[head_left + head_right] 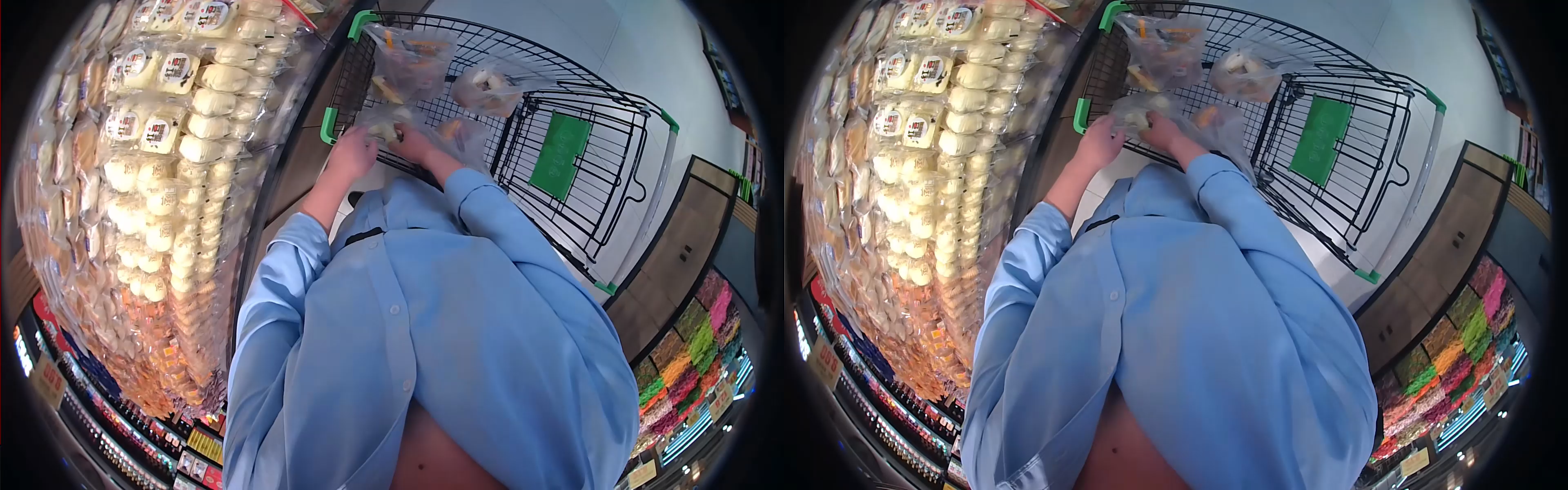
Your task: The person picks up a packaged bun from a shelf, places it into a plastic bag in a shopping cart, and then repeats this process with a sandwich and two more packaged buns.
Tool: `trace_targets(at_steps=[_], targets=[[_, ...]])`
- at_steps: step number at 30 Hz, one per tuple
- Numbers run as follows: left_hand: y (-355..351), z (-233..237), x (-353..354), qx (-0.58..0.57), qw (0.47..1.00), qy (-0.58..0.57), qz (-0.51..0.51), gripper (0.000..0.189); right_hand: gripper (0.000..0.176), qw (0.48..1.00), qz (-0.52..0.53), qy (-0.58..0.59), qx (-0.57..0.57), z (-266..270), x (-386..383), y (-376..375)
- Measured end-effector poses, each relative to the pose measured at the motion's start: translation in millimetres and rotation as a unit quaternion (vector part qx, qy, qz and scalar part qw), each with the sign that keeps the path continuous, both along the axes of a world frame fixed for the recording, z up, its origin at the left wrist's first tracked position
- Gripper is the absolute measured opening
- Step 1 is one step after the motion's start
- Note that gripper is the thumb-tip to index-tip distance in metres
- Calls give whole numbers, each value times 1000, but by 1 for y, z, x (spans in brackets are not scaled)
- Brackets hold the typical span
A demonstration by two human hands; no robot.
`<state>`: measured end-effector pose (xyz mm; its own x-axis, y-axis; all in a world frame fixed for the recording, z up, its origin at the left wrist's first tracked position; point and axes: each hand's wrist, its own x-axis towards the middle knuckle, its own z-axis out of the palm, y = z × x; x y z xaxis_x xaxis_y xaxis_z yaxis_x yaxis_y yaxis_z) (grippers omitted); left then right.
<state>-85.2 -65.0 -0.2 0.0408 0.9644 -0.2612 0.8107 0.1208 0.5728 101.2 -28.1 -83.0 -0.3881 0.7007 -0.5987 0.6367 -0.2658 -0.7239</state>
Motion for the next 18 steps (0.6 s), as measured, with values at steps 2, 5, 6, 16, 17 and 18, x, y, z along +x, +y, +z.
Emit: trace_targets(at_steps=[2, 5, 6, 16, 17, 18], targets=[[-7, -9, -7, 21, 1000, 17, 1, 42, 68, 998, 57, -22, 0, 3, -2, 2], [-11, -2, -14, -28, 998, 55, -30, 41, 64, 995, 99, -16, 3, -15, 8, -4], [-13, 4, -20, -58, 995, 74, -35, 41, 63, 996, 82, -16, -21, -4, 12, -4], [-49, 19, -38, -64, 978, 165, -111, 60, 54, 986, 141, 27, 91, 72, 86, -55], [-48, 20, -37, -73, 980, 150, -112, 62, 52, 986, 138, 28, 92, 75, 88, -59], [-47, 22, -38, -82, 981, 137, -112, 63, 46, 983, 162, 10, 80, 69, 92, -61]])
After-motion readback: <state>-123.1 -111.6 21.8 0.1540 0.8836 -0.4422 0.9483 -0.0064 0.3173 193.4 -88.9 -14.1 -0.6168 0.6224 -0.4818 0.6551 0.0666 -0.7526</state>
